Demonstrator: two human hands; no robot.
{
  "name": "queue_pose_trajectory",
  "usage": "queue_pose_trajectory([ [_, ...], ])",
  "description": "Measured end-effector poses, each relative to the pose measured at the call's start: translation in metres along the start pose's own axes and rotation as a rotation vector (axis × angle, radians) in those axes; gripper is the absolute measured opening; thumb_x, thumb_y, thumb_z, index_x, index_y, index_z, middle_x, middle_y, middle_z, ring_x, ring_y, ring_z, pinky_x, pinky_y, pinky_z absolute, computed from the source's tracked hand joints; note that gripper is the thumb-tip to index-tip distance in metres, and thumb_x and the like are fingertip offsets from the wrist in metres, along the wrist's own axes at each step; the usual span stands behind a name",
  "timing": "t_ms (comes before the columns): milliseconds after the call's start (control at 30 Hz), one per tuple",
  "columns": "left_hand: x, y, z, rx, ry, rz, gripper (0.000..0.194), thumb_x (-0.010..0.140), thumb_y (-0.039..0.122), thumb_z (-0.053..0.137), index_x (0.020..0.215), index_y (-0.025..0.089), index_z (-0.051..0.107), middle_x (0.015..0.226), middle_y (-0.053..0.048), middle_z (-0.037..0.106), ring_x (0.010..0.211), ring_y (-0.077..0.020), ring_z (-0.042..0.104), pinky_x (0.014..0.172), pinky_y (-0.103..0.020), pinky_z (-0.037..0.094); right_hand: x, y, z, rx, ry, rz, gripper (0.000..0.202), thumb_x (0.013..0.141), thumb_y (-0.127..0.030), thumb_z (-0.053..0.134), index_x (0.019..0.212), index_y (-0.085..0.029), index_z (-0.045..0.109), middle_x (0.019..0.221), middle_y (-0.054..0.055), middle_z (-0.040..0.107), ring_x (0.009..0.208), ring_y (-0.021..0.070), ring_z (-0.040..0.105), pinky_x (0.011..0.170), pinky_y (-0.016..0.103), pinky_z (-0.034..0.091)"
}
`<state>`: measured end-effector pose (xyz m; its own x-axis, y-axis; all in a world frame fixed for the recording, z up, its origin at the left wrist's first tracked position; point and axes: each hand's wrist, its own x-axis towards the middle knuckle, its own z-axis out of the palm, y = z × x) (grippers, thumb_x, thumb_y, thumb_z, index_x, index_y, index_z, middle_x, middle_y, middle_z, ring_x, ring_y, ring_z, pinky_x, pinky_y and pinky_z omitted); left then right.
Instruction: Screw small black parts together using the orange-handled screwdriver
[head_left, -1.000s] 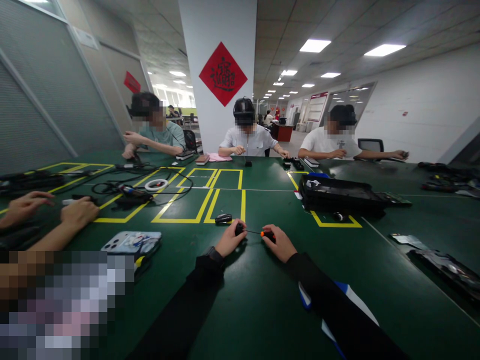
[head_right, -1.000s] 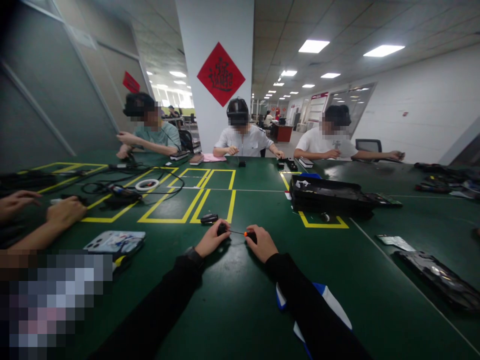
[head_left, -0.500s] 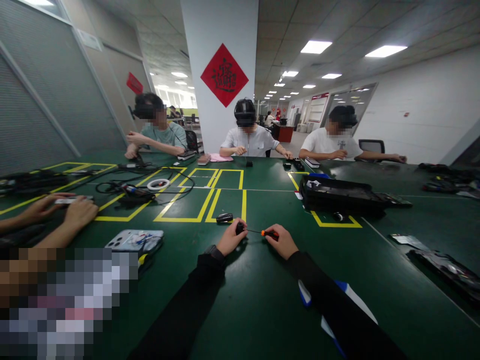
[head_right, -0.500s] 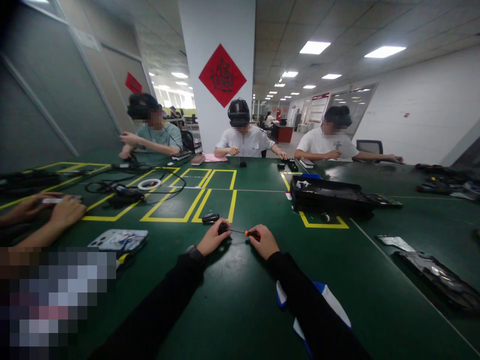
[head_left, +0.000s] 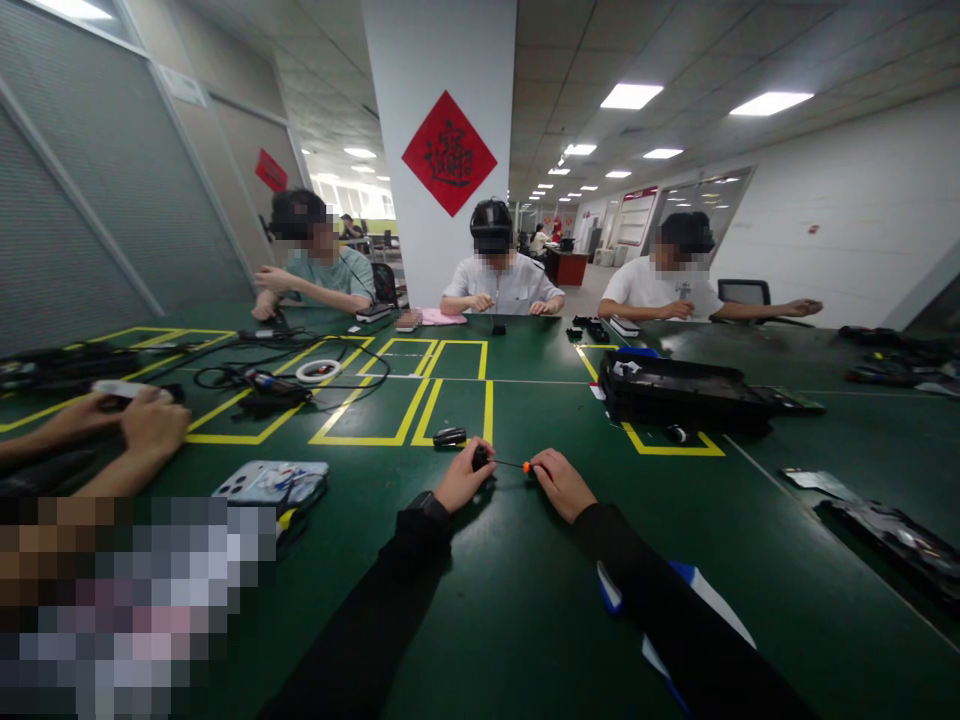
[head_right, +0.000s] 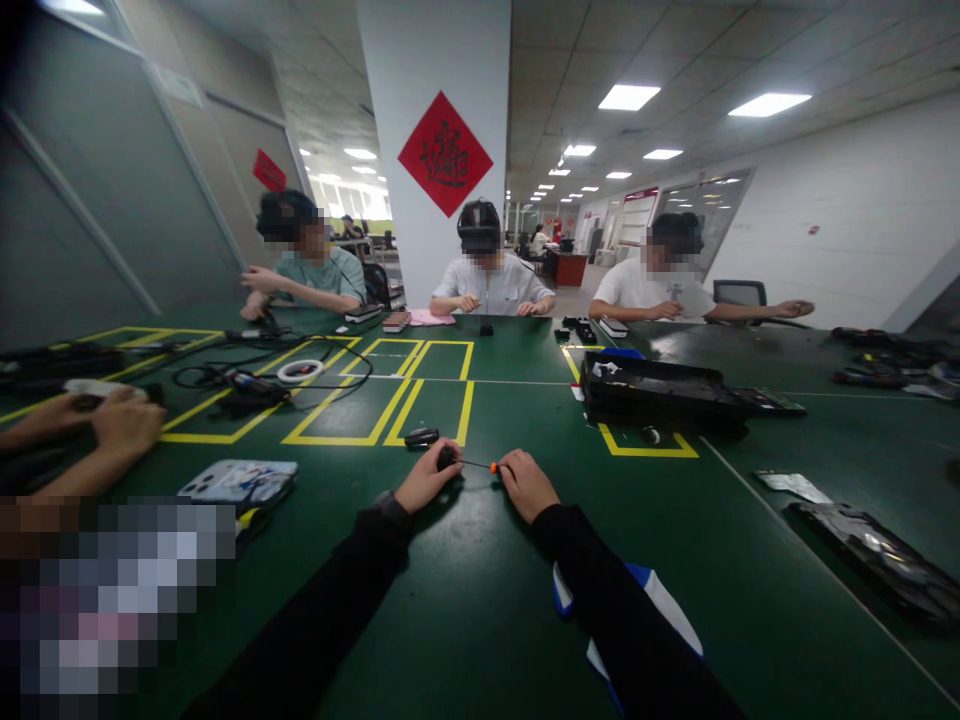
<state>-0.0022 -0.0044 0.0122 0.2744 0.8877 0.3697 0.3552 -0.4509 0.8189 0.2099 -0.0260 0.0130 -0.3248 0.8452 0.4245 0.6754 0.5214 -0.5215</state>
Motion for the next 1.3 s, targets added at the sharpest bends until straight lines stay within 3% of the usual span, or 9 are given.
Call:
queue_pose_trajectory([
  [100,-0.0005,0.0018,-0.0006,-0.012,-0.01,0.001,0.015,0.073,0.023,0.05,0.088,0.018,0.049,0.082,0.0,0.054,0.079,-0.014,0.051,0.077,-0.028,0.039,-0.001,-0.0008,-0.0006,0.003,-0.013,0.029,0.012,0.081,-0.02,0.045,0.089,-0.017,0.053,0.086,0.005,0.053,0.083,0.0156,0.049,0.076,0.03,0.039],
  [300,-0.0002,0.0018,-0.0001,-0.022,-0.015,0.01,0.015,0.073,0.021,0.05,0.088,0.018,0.049,0.083,0.0,0.054,0.078,-0.0137,0.051,0.076,-0.027,0.039,-0.0024,-0.0014,0.0005,0.008,-0.014,0.054,0.019,0.075,-0.02,0.054,0.093,-0.018,0.05,0.087,0.004,0.054,0.082,0.0156,0.05,0.076,0.03,0.039],
  [1167,0.0001,0.0036,-0.0001,-0.009,-0.004,0.006,0.014,0.073,0.021,0.05,0.087,0.018,0.049,0.082,0.0,0.054,0.078,-0.0137,0.05,0.077,-0.027,0.039,-0.0021,-0.0078,-0.0007,-0.026,-0.025,0.028,0.019,0.077,-0.023,0.051,0.095,-0.019,0.053,0.089,0.005,0.055,0.085,0.0172,0.048,0.078,0.032,0.038],
  [1300,0.0007,0.0015,0.0008,-0.014,-0.006,0.005,0.014,0.073,0.021,0.05,0.087,0.018,0.049,0.083,-0.001,0.054,0.079,-0.0141,0.051,0.077,-0.028,0.039,-0.0014,-0.0066,0.0004,-0.045,0.011,0.008,0.013,0.081,-0.025,0.046,0.088,-0.018,0.055,0.088,0.006,0.054,0.087,0.0175,0.046,0.081,0.033,0.037],
])
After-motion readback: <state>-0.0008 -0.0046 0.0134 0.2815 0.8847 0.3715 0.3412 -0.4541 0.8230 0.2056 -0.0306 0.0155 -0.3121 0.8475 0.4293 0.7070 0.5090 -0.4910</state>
